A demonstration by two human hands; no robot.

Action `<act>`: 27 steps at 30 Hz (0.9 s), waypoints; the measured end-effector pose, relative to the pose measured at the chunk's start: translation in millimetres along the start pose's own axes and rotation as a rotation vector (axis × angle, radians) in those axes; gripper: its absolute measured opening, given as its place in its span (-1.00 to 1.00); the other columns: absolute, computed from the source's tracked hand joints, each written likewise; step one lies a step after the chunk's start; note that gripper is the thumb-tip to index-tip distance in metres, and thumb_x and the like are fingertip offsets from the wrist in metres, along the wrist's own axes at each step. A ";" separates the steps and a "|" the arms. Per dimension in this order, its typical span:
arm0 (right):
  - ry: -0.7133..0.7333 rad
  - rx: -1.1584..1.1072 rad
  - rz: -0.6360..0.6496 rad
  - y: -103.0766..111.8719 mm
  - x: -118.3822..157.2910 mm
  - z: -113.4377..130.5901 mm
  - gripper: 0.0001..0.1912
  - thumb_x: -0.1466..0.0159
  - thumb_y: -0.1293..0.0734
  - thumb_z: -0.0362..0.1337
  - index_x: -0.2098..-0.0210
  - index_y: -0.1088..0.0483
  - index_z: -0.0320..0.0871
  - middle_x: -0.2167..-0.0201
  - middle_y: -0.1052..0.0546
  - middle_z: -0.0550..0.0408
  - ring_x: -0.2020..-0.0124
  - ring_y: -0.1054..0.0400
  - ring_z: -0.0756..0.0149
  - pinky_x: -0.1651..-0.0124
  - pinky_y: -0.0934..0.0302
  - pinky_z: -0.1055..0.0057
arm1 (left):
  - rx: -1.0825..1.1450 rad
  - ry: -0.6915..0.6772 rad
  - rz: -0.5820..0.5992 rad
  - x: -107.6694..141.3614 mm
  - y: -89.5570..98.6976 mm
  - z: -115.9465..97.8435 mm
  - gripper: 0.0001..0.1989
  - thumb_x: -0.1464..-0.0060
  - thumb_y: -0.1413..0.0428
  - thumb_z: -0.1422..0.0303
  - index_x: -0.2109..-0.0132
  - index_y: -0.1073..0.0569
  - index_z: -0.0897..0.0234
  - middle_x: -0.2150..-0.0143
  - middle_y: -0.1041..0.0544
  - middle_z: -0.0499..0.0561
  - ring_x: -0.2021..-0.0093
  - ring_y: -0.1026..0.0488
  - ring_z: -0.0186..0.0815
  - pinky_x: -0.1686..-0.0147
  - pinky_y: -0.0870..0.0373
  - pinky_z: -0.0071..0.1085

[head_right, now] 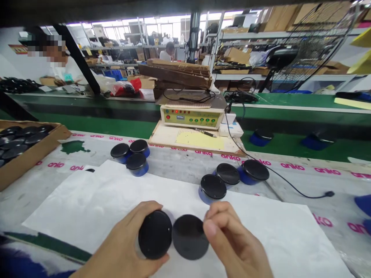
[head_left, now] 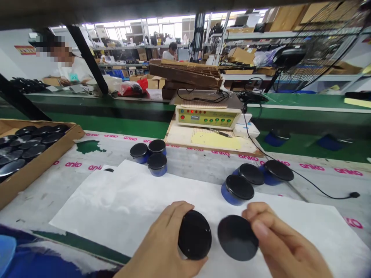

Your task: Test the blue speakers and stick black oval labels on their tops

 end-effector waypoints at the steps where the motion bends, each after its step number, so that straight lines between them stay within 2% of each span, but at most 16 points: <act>1: -0.063 -0.070 0.021 -10.5 0.3 -3.4 -0.70 -0.29 -0.23 -0.02 0.45 -0.31 -0.06 0.26 -0.29 0.05 0.27 -0.26 0.20 0.33 -0.27 0.39 | 0.055 0.062 -0.010 10.6 -9.7 4.9 -0.23 0.27 -0.35 0.32 -0.12 -0.21 0.10 -0.05 -0.45 0.10 -0.02 -0.47 -0.06 0.05 -0.53 -0.14; 4: -0.226 -0.247 0.065 -38.8 1.4 -10.8 -0.69 -0.26 -0.28 0.01 0.44 -0.34 -0.08 0.30 -0.27 0.09 0.30 -0.22 0.27 0.31 -0.24 0.43 | 0.235 0.225 -0.044 28.0 -31.7 21.0 -0.06 0.27 -0.38 0.32 -0.23 -0.07 0.04 -0.10 -0.41 0.11 -0.06 -0.44 -0.06 0.00 -0.49 -0.10; 8: -0.265 -0.327 0.067 -58.8 2.9 -13.6 -0.71 -0.21 -0.35 -0.02 0.46 -0.37 -0.10 0.28 -0.27 0.09 0.21 -0.22 0.26 0.22 -0.23 0.46 | 0.415 0.292 -0.016 30.2 -38.6 27.8 0.08 0.26 -0.39 0.26 -0.29 0.10 -0.10 -0.12 -0.42 0.01 -0.09 -0.42 -0.13 -0.06 -0.42 -0.09; 11: -0.258 -0.359 0.041 -64.9 4.0 -15.2 -0.73 -0.21 -0.37 -0.08 0.50 -0.35 -0.10 0.28 -0.25 0.13 0.21 -0.21 0.32 0.21 -0.20 0.53 | 0.498 0.355 -0.002 28.1 -35.7 24.9 0.05 0.27 -0.40 0.33 -0.27 0.04 -0.11 -0.13 -0.42 -0.03 -0.13 -0.38 -0.15 -0.13 -0.34 -0.07; 15: -0.239 -0.362 0.042 -69.2 5.6 -17.9 -0.77 -0.25 -0.35 -0.13 0.47 -0.34 -0.08 0.26 -0.24 0.17 0.20 -0.20 0.36 0.17 -0.17 0.55 | 0.562 0.476 -0.009 26.5 -33.6 21.0 0.00 0.30 -0.40 0.44 -0.24 -0.07 -0.07 -0.12 -0.44 -0.08 -0.15 -0.36 -0.19 -0.17 -0.28 -0.14; 21: -0.177 -0.256 0.033 -70.2 4.1 -16.3 -0.77 -0.26 -0.34 -0.14 0.48 -0.35 -0.09 0.29 -0.27 0.15 0.23 -0.23 0.36 0.21 -0.19 0.53 | 0.535 0.431 0.026 25.9 -32.9 20.1 -0.02 0.25 -0.38 0.43 -0.24 -0.03 -0.08 -0.15 -0.41 -0.16 -0.16 -0.35 -0.29 -0.16 -0.28 -0.28; 27: 0.003 -0.044 -0.068 -70.3 1.1 2.9 -0.78 -0.23 -0.36 -0.21 0.52 -0.35 -0.09 0.35 -0.31 0.13 0.29 -0.31 0.36 0.26 -0.27 0.53 | 0.488 0.410 0.006 26.6 -32.9 20.4 -0.06 0.22 -0.38 0.40 -0.22 -0.04 -0.08 -0.15 -0.41 -0.19 -0.15 -0.36 -0.31 -0.14 -0.30 -0.31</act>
Point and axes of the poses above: each hand's wrist, its own x-axis away from the middle knuckle, its own y-axis out of the back of the hand, z = x × y, the point moved 4 cm from there along -x, towards the middle knuckle
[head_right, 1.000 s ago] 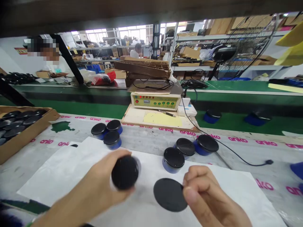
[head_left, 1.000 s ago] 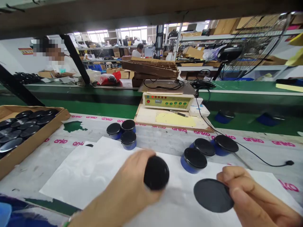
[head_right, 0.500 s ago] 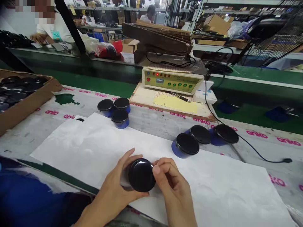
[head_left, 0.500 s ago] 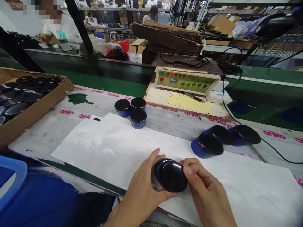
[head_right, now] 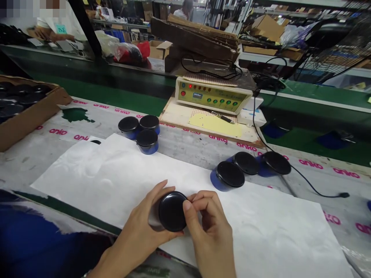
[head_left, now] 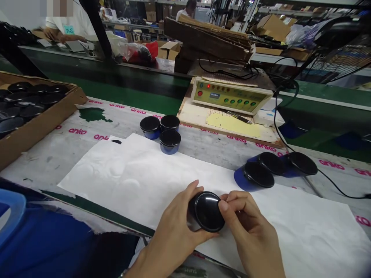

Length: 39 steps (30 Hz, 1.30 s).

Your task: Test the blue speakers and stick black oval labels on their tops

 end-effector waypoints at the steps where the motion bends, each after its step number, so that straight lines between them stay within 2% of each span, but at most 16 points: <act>1: 0.025 0.022 -0.010 -0.2 0.3 2.3 -0.79 -0.24 -0.35 -0.23 0.52 -0.34 -0.09 0.35 -0.31 0.13 0.28 -0.32 0.37 0.26 -0.28 0.53 | -0.004 -0.005 -0.004 0.0 -0.1 -0.1 -0.07 0.21 -0.37 0.40 -0.22 -0.04 -0.08 -0.16 -0.41 -0.19 -0.15 -0.36 -0.31 -0.14 -0.30 -0.31; 7: 0.115 0.094 -0.019 -0.2 4.0 5.9 -0.80 -0.26 -0.33 -0.28 0.49 -0.30 -0.08 0.34 -0.29 0.14 0.25 -0.33 0.36 0.26 -0.29 0.51 | -0.005 -0.018 -0.004 -0.8 -0.3 -0.7 -0.13 0.16 -0.35 0.35 -0.22 -0.06 -0.02 -0.16 -0.42 -0.13 -0.14 -0.37 -0.28 -0.12 -0.32 -0.30; 11: 0.131 0.095 -0.027 0.0 4.0 5.2 -0.81 -0.26 -0.33 -0.30 0.48 -0.30 -0.08 0.33 -0.29 0.13 0.24 -0.33 0.33 0.26 -0.29 0.46 | -0.001 0.000 -0.035 -0.4 -0.9 -1.0 -0.13 0.19 -0.36 0.38 -0.21 -0.09 -0.06 -0.14 -0.43 -0.17 -0.13 -0.38 -0.29 -0.12 -0.32 -0.31; 15: 0.100 0.091 -0.041 -2.2 3.6 6.7 -0.80 -0.26 -0.32 -0.28 0.49 -0.28 -0.09 0.32 -0.28 0.12 0.22 -0.32 0.30 0.23 -0.26 0.40 | -0.001 0.005 -0.054 -0.1 -1.2 -2.2 -0.12 0.21 -0.37 0.39 -0.21 -0.10 -0.06 -0.14 -0.44 -0.17 -0.13 -0.38 -0.29 -0.13 -0.32 -0.30; 20: 0.064 0.103 -0.049 -2.9 4.5 6.8 -0.79 -0.28 -0.30 -0.26 0.48 -0.27 -0.08 0.30 -0.27 0.12 0.21 -0.31 0.28 0.20 -0.26 0.36 | -0.071 -0.020 -0.001 0.1 -0.4 -4.7 -0.13 0.12 -0.33 0.33 -0.24 -0.03 -0.06 -0.15 -0.43 -0.14 -0.12 -0.41 -0.29 -0.09 -0.38 -0.30; 24: 0.139 0.172 -0.018 -2.4 3.7 7.0 -0.80 -0.30 -0.27 -0.28 0.46 -0.25 -0.08 0.30 -0.28 0.11 0.20 -0.32 0.29 0.20 -0.29 0.37 | -0.156 -0.118 -0.041 -0.6 2.8 -5.6 -0.10 0.09 -0.31 0.32 -0.27 0.03 -0.10 -0.14 -0.45 -0.14 -0.07 -0.46 -0.28 -0.03 -0.45 -0.33; 26: 0.187 0.238 0.008 -2.6 1.9 8.9 -0.80 -0.32 -0.24 -0.27 0.46 -0.23 -0.08 0.32 -0.29 0.11 0.23 -0.33 0.31 0.23 -0.29 0.40 | -0.223 -0.227 -0.063 -2.0 4.4 -7.8 -0.13 0.05 -0.29 0.33 -0.28 0.03 -0.08 -0.13 -0.46 -0.09 -0.05 -0.47 -0.28 -0.02 -0.46 -0.35; 29: 0.205 0.449 0.066 1.0 -4.3 11.3 -0.73 -0.33 -0.21 -0.15 0.48 -0.19 -0.07 0.47 -0.30 0.19 0.49 -0.29 0.39 0.45 -0.22 0.46 | -0.393 -0.459 -0.046 -0.4 2.5 -14.5 -0.26 -0.07 -0.19 0.34 -0.31 -0.01 0.03 -0.16 -0.40 0.07 -0.10 -0.42 -0.21 -0.05 -0.44 -0.31; 32: 0.160 0.691 -0.021 24.8 -12.8 13.8 -0.57 -0.24 -0.25 0.09 0.56 -0.14 -0.05 0.67 -0.24 0.28 0.73 -0.10 0.43 0.66 -0.04 0.46 | -0.512 -0.523 -0.014 7.0 -2.1 -18.8 -0.37 -0.12 -0.12 0.39 -0.30 -0.12 0.01 -0.18 -0.34 0.15 -0.14 -0.37 -0.12 -0.02 -0.45 -0.25; 35: 0.098 0.760 -0.219 68.1 -16.5 17.8 -0.51 -0.16 -0.22 0.24 0.56 -0.20 -0.03 0.71 -0.26 0.26 0.73 -0.14 0.39 0.68 -0.05 0.45 | -0.522 -0.504 0.018 9.1 1.4 -28.3 -0.47 -0.12 -0.09 0.45 -0.19 -0.30 -0.13 -0.19 -0.30 0.09 -0.11 -0.37 -0.12 0.04 -0.47 -0.27; 37: 0.016 0.784 -0.368 99.9 -14.9 17.1 -0.48 -0.15 -0.16 0.30 0.52 -0.28 -0.02 0.69 -0.33 0.22 0.67 -0.22 0.33 0.64 -0.12 0.42 | -0.519 -0.482 -0.012 -7.3 18.3 -41.2 -0.56 -0.13 -0.08 0.41 -0.12 -0.39 -0.14 -0.19 -0.28 0.04 -0.10 -0.37 -0.14 0.03 -0.45 -0.29; 39: -0.063 0.819 -0.497 127.4 -10.9 12.2 -0.44 -0.12 -0.12 0.34 0.49 -0.32 -0.01 0.66 -0.39 0.17 0.63 -0.28 0.28 0.60 -0.16 0.38 | -0.536 -0.427 -0.113 -45.7 49.7 -58.3 -0.61 -0.14 -0.07 0.32 -0.12 -0.40 -0.05 -0.19 -0.25 0.05 -0.14 -0.32 -0.11 -0.06 -0.38 -0.25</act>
Point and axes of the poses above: each hand's wrist, its own x-axis away from the middle knuckle, its own y-axis out of the back of the hand, z = x × y, the point moved 4 cm from there along -x, towards the middle knuckle
